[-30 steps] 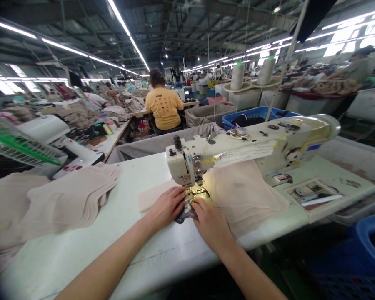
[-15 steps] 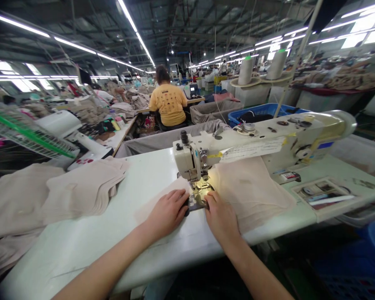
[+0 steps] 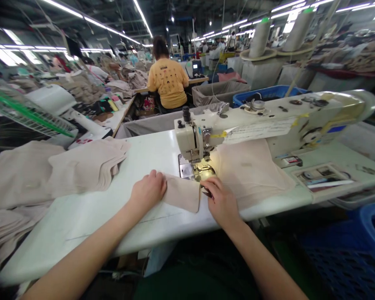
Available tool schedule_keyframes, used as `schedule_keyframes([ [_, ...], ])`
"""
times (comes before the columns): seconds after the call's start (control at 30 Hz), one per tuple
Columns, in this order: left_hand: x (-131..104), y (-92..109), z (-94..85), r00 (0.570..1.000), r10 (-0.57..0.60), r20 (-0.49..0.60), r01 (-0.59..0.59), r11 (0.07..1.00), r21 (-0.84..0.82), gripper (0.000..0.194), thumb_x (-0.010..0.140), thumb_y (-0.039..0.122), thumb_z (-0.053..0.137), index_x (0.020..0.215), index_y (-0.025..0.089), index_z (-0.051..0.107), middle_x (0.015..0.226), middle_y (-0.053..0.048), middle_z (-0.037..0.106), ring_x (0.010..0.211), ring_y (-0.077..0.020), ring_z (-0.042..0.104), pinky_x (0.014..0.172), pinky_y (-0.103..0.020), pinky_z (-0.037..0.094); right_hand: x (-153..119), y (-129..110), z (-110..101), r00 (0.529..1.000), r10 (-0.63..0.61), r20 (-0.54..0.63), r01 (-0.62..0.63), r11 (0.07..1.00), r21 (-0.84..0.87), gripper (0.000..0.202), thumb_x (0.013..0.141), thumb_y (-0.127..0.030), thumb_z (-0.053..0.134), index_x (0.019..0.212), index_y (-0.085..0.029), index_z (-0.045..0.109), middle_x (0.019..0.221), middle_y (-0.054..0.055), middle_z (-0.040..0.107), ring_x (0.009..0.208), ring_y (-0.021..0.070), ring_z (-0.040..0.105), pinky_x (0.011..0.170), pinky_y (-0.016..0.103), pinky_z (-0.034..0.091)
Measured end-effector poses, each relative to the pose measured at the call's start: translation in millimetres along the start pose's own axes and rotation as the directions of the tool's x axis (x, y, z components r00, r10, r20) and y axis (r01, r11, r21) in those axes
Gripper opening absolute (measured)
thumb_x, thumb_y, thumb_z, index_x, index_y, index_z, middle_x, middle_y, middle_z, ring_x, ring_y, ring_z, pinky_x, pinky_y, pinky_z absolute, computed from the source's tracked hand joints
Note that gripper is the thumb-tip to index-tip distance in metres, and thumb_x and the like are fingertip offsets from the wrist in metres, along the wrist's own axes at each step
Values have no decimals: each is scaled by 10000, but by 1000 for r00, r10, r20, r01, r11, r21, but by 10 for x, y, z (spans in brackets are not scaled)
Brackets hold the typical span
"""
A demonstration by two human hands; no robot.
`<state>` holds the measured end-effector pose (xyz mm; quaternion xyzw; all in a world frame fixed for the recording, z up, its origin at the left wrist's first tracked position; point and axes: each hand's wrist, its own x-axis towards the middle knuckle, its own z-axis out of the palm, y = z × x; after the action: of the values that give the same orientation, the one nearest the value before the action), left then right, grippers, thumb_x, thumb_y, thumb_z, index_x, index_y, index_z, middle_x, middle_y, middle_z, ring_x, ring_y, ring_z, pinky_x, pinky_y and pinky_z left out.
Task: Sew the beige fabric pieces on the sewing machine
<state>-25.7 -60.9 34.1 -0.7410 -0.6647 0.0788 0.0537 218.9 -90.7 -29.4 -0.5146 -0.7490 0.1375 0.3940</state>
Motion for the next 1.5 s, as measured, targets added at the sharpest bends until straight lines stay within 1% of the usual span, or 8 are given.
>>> schedule_keyframes([
  [0.33, -45, 5, -22, 999, -43, 17, 42, 998, 46, 320, 991, 320, 375, 1044, 113, 614, 1011, -152, 623, 901, -302, 677, 650, -358, 535, -4, -140, -121, 975, -72, 209, 85, 995, -54, 478, 743, 23, 474, 1067, -243, 703, 1139, 47, 673, 934, 190, 666, 779, 293, 523],
  [0.47, -60, 14, -26, 998, -52, 21, 51, 998, 42, 322, 990, 320, 374, 1053, 109, 608, 1010, -153, 624, 906, -303, 680, 654, -358, 533, 82, -165, -96, 980, 138, 140, -146, 988, 42, 225, 880, -172, 536, 1053, -223, 670, 1051, 55, 708, 853, 198, 665, 765, 324, 519],
  [0.6, -75, 13, 0, 998, -58, 31, 58, 998, 22, 326, 995, 311, 361, 1078, 103, 598, 1025, -157, 619, 902, -291, 683, 680, -358, 533, 204, -171, -18, 914, 352, 200, -385, 910, 156, 262, 894, -351, 587, 1120, -221, 617, 956, 33, 726, 719, 179, 650, 737, 336, 509],
  [0.9, -118, 14, 63, 997, -75, 22, 74, 996, 40, 343, 1012, 327, 334, 1084, 89, 570, 1038, -158, 608, 858, -285, 693, 657, -348, 531, 341, -122, 20, 839, 386, 383, -443, 894, 68, 543, 800, -211, 679, 1319, -195, 519, 822, -23, 635, 829, 193, 642, 827, 331, 465],
  [1.13, -122, 10, 51, 997, -79, 19, 78, 997, 28, 346, 1015, 332, 338, 1079, 85, 571, 1032, -158, 608, 859, -282, 693, 658, -344, 531, 378, -182, -34, 830, 369, 418, -384, 922, -49, 622, 825, -212, 676, 1406, -171, 458, 872, 4, 663, 811, 197, 640, 767, 305, 442],
  [1.33, -132, -7, 85, 997, -71, 11, 70, 997, 39, 338, 1019, 331, 346, 1063, 86, 574, 1025, -154, 606, 850, -279, 689, 648, -342, 522, 279, -197, -92, 876, 331, 350, -285, 942, -178, 617, 851, -262, 676, 1423, -202, 454, 981, 45, 700, 820, 225, 672, 723, 318, 470],
  [1.43, -131, -25, 67, 997, -70, 10, 70, 997, 29, 330, 1021, 329, 357, 1054, 88, 579, 1016, -152, 606, 834, -273, 684, 646, -346, 519, 164, -188, -117, 943, 158, 293, -98, 973, -207, 458, 881, -198, 631, 1330, -194, 540, 1224, 107, 655, 968, 239, 680, 791, 336, 508],
  [1.5, -129, -10, 31, 996, -90, 4, 89, 996, 29, 305, 1012, 317, 389, 1046, 89, 589, 997, -152, 609, 856, -285, 674, 639, -351, 516, 87, -181, -120, 938, 13, 347, 64, 976, -209, 339, 902, -107, 552, 1221, -206, 611, 1307, 92, 635, 1015, 224, 679, 798, 319, 522],
])
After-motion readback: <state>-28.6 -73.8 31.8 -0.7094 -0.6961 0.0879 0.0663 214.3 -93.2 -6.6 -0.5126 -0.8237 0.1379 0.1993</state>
